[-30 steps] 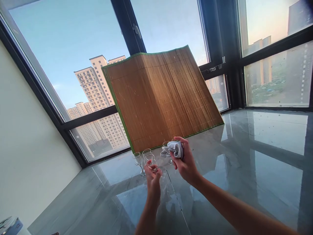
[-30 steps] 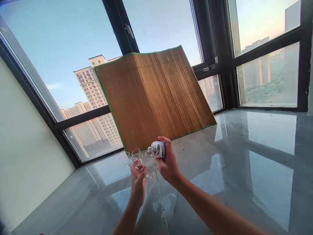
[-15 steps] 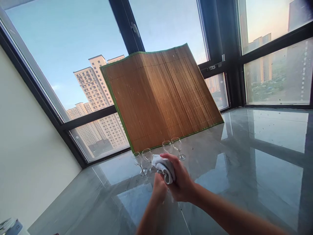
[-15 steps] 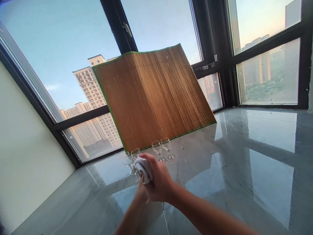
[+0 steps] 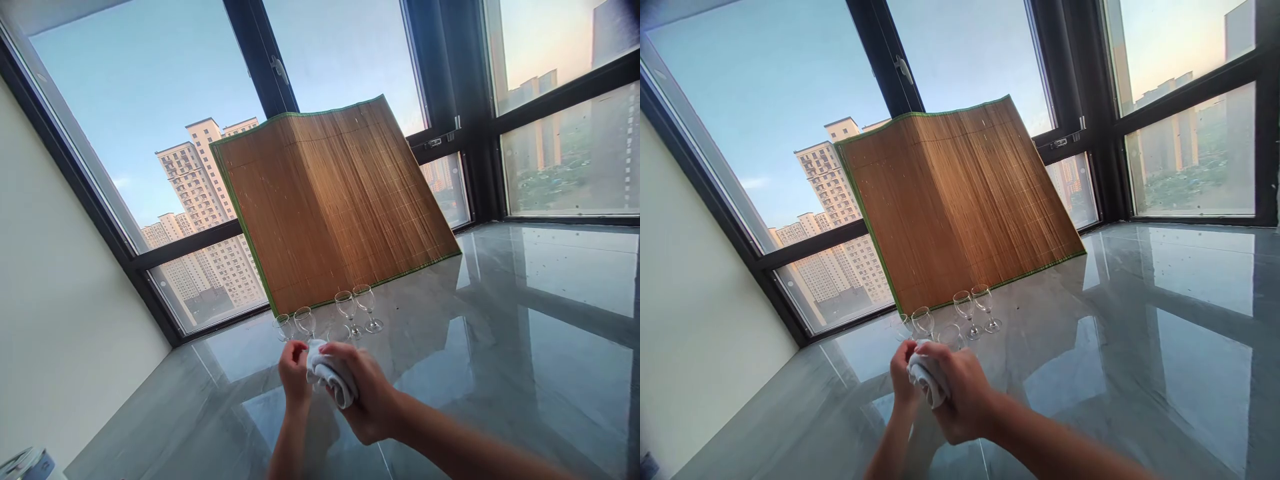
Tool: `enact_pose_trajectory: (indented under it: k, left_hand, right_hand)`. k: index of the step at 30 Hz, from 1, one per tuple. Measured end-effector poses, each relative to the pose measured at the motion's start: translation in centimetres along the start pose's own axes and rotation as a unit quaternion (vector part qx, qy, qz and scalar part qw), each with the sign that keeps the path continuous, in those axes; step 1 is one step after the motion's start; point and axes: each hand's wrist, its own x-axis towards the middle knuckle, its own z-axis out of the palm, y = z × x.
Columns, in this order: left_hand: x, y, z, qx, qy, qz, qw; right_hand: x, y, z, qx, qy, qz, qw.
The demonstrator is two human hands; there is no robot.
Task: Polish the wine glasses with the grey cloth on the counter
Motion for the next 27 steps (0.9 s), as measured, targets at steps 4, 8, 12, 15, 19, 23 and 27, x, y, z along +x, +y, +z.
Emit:
enact_pose_trajectory:
  k: [4, 8, 12, 15, 19, 23, 27]
  left_hand:
    - [1.9, -1.1, -0.9, 0.000, 0.139, -0.085, 0.987]
    - [2.5, -2.0, -1.1, -0.036, 0.142, -0.157, 0.977]
    - [2.3, -2.3, -1.0, -0.106, 0.058, -0.184, 0.975]
    - [2.2, -2.3, -0.9, -0.189, 0.012, -0.205, 0.960]
    - [2.4, -2.5, -0.6, -0.229, -0.007, -0.238, 0.944]
    - [2.6, -2.4, -0.5, -0.241, -0.012, -0.251, 0.937]
    - [2.3, -1.8, -0.2, -0.256, -0.017, -0.247, 0.934]
  right_hand:
    - [-0.6, 0.1, 1.2, -0.074, -0.187, 0.061, 0.978]
    - [-0.6, 0.9, 2.2, -0.144, -0.316, 0.152, 0.925]
    - [-1.0, 2.1, 2.2, -0.147, -0.349, 0.189, 0.906]
    - [-1.6, 2.8, 2.0, -0.115, -0.318, 0.207, 0.918]
    - [-2.3, 3.8, 2.0, -0.077, -0.291, 0.246, 0.922]
    - [-2.6, 4.9, 2.3, -0.076, -0.260, 0.262, 0.926]
    - [-2.9, 5.7, 2.6, -0.082, -0.241, 0.279, 0.926]
